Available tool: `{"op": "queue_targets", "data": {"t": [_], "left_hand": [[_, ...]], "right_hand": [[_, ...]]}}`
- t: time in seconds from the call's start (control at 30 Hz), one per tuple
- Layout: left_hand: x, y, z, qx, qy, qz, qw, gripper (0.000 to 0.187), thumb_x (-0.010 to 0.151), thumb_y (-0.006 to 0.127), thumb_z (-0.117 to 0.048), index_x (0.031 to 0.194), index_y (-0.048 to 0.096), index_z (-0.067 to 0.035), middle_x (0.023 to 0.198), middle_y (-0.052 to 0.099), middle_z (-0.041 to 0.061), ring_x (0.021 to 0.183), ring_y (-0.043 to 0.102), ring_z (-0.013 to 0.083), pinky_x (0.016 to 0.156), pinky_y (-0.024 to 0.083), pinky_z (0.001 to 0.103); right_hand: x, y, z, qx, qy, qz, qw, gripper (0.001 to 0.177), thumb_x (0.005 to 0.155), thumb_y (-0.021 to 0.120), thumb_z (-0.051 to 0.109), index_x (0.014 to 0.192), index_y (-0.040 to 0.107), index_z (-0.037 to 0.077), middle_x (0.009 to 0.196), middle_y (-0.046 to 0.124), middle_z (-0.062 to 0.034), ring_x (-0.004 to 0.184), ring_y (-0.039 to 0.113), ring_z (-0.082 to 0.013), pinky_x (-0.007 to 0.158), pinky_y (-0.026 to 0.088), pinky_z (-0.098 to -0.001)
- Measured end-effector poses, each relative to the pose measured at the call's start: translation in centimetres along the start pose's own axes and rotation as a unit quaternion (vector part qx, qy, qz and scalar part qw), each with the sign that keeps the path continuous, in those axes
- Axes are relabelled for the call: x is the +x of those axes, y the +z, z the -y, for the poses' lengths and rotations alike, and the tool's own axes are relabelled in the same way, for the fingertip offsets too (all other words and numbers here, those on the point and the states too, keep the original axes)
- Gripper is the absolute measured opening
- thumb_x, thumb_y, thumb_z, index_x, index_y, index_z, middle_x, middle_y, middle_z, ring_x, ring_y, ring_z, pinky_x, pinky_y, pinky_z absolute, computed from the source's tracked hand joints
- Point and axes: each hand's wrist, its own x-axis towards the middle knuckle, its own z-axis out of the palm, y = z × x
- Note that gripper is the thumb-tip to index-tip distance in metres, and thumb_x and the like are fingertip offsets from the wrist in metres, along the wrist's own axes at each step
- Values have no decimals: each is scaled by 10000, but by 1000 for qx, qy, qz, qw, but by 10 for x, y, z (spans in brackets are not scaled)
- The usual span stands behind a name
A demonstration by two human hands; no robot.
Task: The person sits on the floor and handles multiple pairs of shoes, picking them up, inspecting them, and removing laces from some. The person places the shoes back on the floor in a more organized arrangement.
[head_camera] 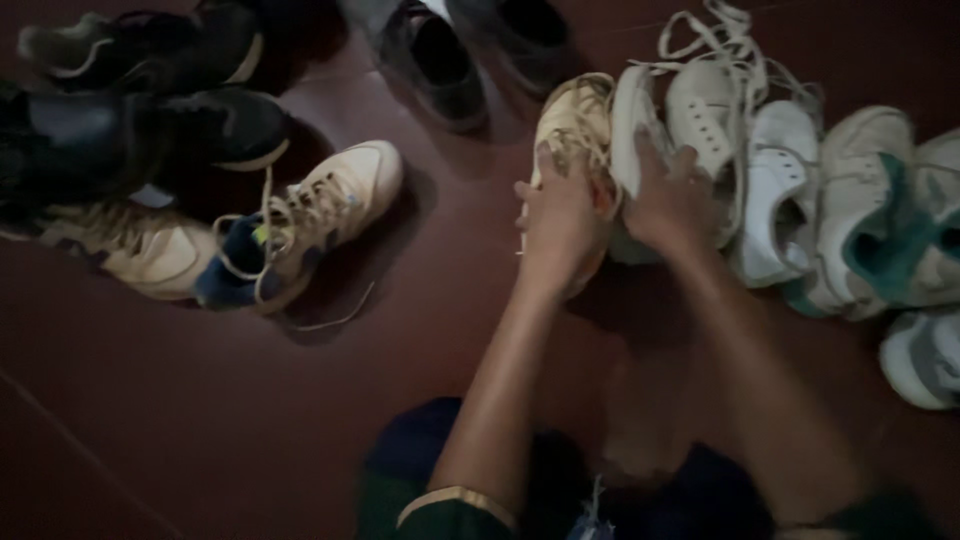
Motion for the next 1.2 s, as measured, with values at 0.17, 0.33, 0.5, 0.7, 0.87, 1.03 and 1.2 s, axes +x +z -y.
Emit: {"op": "queue_targets", "data": {"t": [0.17, 0.33, 0.5, 0.7, 0.87, 1.03, 1.2], "left_hand": [[-2, 0, -2, -38, -13, -31, 999, 500, 993, 530, -356, 1459, 474, -183, 1664, 189, 186, 1380, 244, 681, 983, 374, 806], [-5, -7, -5, -63, 21, -45, 997, 473, 977, 520, -298, 1439, 518, -196, 1658, 218, 219, 1423, 244, 643, 1053, 325, 790], [-8, -36, -3, -106, 49, -68, 991, 595, 893, 582, -199, 1479, 482, -193, 1653, 207, 237, 1415, 185, 657, 1064, 292, 774], [-13, -89, 24, -125, 52, -215, 967, 640, 886, 696, -271, 1480, 480, -174, 1631, 307, 225, 1459, 264, 560, 1114, 327, 685], [-37, -135, 77, -76, 49, -296, 951, 615, 892, 702, -276, 1454, 519, -103, 1548, 441, 231, 1416, 428, 436, 1202, 319, 607], [-70, -196, 166, -143, 45, -353, 924, 479, 909, 668, -187, 1370, 604, -71, 1445, 564, 190, 1368, 500, 378, 1174, 389, 488], [-109, -257, 243, -11, 22, -416, 909, 446, 906, 685, -147, 1330, 608, -34, 1406, 554, 221, 1345, 464, 419, 1132, 383, 498]], "right_hand": [[-10, 8, 5, 56, 46, 27, 997, 713, 1021, 558, 378, 1648, 222, 429, 1535, 316, -302, 1273, 484, -544, 1030, 432, -617], [-23, 7, 11, -38, 24, 53, 998, 769, 988, 586, 312, 1665, 238, 416, 1629, 179, -327, 1189, 549, -552, 985, 489, -579], [-32, -24, 11, -68, -28, 50, 996, 522, 1024, 588, 372, 1530, 482, 304, 1552, 318, -289, 1225, 522, -542, 990, 477, -590], [-77, -49, 53, 23, -145, -49, 988, 626, 872, 738, 309, 1461, 562, 188, 1489, 422, -256, 1239, 551, -461, 1002, 500, -531], [-104, -24, 138, 104, -301, -60, 946, 615, 836, 759, 268, 1387, 559, 79, 1472, 403, -265, 1242, 526, -467, 1020, 463, -514], [-135, 51, 275, 436, -394, -142, 796, 585, 845, 579, 28, 1418, 490, -49, 1351, 497, -274, 1291, 502, -441, 1134, 389, -475], [-195, 121, 350, 439, -304, 8, 846, 369, 1020, 549, 187, 1370, 559, 70, 1343, 574, -199, 1235, 581, -384, 1072, 467, -465]]}}
